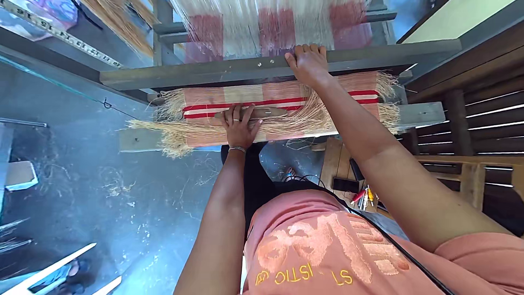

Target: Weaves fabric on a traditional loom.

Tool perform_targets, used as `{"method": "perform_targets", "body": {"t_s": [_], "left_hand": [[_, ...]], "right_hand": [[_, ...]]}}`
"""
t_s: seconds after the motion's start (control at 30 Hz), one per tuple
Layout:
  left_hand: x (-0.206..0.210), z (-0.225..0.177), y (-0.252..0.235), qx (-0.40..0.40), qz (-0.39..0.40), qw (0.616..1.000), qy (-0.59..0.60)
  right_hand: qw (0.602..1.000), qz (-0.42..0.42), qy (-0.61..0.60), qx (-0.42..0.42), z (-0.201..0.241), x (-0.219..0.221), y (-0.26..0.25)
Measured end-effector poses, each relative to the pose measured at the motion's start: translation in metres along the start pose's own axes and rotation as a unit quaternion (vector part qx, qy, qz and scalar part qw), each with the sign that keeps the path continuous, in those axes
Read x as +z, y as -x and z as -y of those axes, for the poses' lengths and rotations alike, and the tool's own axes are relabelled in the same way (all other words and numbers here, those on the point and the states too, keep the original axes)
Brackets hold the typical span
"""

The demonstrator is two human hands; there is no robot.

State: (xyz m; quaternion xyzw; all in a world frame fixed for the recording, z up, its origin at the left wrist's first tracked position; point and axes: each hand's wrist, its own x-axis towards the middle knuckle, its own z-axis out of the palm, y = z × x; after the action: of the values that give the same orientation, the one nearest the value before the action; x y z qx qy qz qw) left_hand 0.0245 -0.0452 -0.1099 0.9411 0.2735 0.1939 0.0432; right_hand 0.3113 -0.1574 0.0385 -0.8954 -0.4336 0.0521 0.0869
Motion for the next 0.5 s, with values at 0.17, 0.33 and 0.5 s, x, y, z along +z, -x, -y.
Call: {"method": "perform_targets", "body": {"t_s": [0.17, 0.33, 0.5], "left_hand": [[-0.001, 0.001, 0.000, -0.002, -0.003, 1.000, -0.003], [0.001, 0.001, 0.000, 0.003, -0.017, 1.000, 0.003], [0.002, 0.002, 0.000, 0.003, -0.006, 1.000, 0.001]], "right_hand": [[0.999, -0.045, 0.001, -0.003, 0.000, 0.008, 0.001], [0.998, -0.068, 0.010, 0.000, -0.001, 0.013, -0.009], [0.998, -0.059, 0.011, 0.004, -0.003, 0.007, -0.032]]}}
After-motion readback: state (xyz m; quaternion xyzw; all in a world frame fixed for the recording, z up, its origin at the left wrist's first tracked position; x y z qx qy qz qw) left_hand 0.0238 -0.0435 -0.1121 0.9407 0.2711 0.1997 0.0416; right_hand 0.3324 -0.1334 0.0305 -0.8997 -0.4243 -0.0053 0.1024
